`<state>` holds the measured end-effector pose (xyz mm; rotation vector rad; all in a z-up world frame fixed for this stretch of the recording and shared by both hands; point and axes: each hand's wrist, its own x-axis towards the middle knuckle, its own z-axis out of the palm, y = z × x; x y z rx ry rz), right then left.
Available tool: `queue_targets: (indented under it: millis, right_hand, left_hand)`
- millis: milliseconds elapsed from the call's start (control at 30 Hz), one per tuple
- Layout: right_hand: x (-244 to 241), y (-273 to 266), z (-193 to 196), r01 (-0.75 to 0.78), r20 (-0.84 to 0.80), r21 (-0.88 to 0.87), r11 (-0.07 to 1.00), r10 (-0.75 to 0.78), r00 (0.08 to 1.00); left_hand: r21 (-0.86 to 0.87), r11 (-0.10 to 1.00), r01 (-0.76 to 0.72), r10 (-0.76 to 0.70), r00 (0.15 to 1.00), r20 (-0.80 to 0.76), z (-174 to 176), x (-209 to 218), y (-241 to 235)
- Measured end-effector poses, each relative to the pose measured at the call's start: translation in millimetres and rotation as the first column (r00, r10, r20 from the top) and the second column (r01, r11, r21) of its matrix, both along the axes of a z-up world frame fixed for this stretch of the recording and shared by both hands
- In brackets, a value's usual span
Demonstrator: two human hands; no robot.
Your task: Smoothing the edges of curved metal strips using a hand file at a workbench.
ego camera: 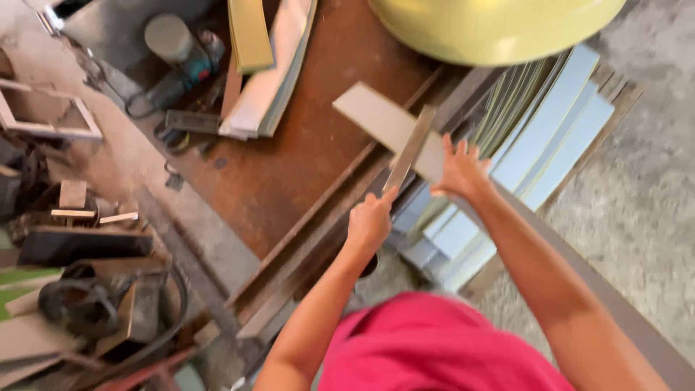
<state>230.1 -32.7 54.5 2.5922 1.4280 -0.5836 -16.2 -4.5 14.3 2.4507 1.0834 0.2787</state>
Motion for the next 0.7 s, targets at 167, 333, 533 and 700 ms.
queue_targets:
  millis: [167,333,533,700]
  right_hand:
    - [3.5,3.4,-4.2,-0.011,-0.009,-0.019,1.0,0.011,1.0]
    - [6.7,6.1,-2.1,-0.035,-0.003,-0.051,0.998,0.035,0.999]
    - [6.6,-12.9,-3.4,-0.04,-0.036,-0.102,0.994,0.036,0.999]
    - [19.1,-49.3,7.7,-0.013,-0.045,-0.08,0.997,0.01,0.999]
  left_hand:
    - [0.025,0.998,-0.055,0.05,0.986,0.157,78.2,2.3,-1.5]
    - [0.056,0.996,-0.065,0.054,0.981,0.184,18.3,0.8,-6.9]
    - [0.019,1.0,-0.004,0.002,0.998,0.069,19.4,2.5,2.1]
    - [0.084,0.993,-0.08,0.063,0.98,0.19,95.2,-0.5,-9.9]
